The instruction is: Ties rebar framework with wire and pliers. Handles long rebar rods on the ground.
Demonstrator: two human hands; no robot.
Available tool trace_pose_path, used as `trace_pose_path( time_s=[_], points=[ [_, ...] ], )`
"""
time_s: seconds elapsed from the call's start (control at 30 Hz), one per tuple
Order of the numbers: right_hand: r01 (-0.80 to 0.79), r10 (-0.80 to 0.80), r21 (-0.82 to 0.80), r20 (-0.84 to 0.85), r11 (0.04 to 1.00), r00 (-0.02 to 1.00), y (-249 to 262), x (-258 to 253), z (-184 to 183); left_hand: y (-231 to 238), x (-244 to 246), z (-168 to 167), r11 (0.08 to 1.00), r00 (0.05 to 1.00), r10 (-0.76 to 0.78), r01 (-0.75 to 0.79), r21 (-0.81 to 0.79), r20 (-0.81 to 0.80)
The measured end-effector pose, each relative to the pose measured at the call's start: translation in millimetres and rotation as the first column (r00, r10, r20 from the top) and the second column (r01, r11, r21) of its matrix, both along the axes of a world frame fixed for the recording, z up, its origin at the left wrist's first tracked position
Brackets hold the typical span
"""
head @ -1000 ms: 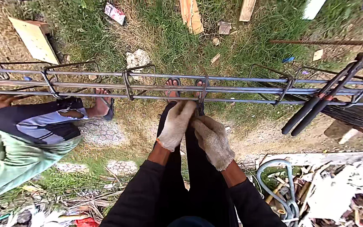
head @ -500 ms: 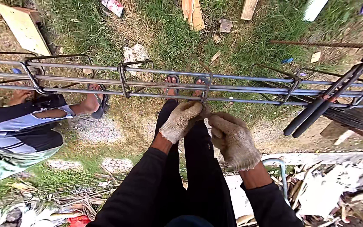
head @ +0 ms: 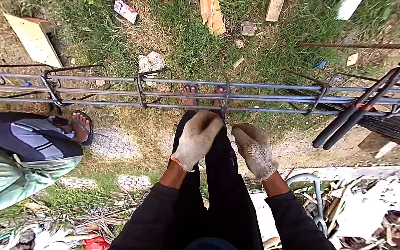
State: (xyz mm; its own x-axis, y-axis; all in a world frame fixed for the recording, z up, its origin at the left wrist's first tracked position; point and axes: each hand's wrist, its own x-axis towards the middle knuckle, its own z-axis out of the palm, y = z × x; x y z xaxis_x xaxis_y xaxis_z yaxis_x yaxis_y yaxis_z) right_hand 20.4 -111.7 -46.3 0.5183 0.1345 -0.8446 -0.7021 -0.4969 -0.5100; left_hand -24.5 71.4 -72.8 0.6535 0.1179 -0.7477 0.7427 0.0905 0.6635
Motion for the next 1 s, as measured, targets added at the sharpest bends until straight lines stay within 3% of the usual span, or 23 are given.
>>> trace_pose_path(
  time_s=[0.1,0.27,0.37,0.43,0.5,0.53,0.57,0.63,0.7,0.73,0.8,0.9,1.0],
  points=[
    [-0.012,0.012,0.002,0.027,1.0,1.0,0,-3,-3,-12,7,6,0.986,0.998,-0.07,0.068,0.154,0.004],
    [0.007,-0.005,-0.014,0.127,1.0,0.992,8,-21,-17,-23,12,8,0.952,0.992,-0.104,0.119,0.281,-0.067],
    [0.059,-0.061,0.024,0.143,0.998,0.988,27,-39,-19,-38,18,22,0.84,0.972,-0.194,0.235,0.488,-0.133],
    [0.148,-0.159,0.09,0.137,0.985,0.978,40,-45,-15,-46,20,34,0.714,0.939,-0.311,0.334,0.615,-0.148],
    [0.153,-0.162,0.099,0.092,0.983,0.982,43,-48,-11,-47,19,42,0.617,0.893,-0.403,0.425,0.662,-0.199],
    [0.131,-0.136,0.081,0.056,0.988,0.989,40,-49,-7,-45,18,42,0.612,0.889,-0.412,0.434,0.661,-0.201],
    [0.142,-0.143,0.072,0.009,0.987,0.99,37,-50,-5,-42,17,39,0.648,0.901,-0.4,0.408,0.643,-0.169],
    [0.189,-0.182,0.078,-0.09,0.979,0.979,29,-42,-11,-35,13,26,0.819,0.961,-0.276,0.255,0.515,-0.037],
    [0.244,-0.202,0.149,-0.251,0.958,0.947,22,-35,-14,-28,4,17,0.97,0.999,-0.036,0.026,0.24,0.038],
    [0.266,-0.198,0.185,-0.322,0.946,0.926,19,-31,-15,-25,2,15,0.991,0.997,0.073,-0.074,0.115,0.005],
    [0.308,-0.195,0.23,-0.411,0.923,0.89,18,-26,-17,-18,0,7,0.975,0.977,0.177,-0.191,-0.116,-0.121],
    [0.373,-0.221,0.266,-0.464,0.889,0.858,15,-23,-19,-15,1,-9,0.903,0.967,0.148,-0.218,-0.37,-0.208],
    [0.41,-0.239,0.252,-0.512,0.877,0.825,14,-22,-20,-14,-5,-22,0.846,0.969,0.175,-0.239,-0.476,-0.175]
  ],
)
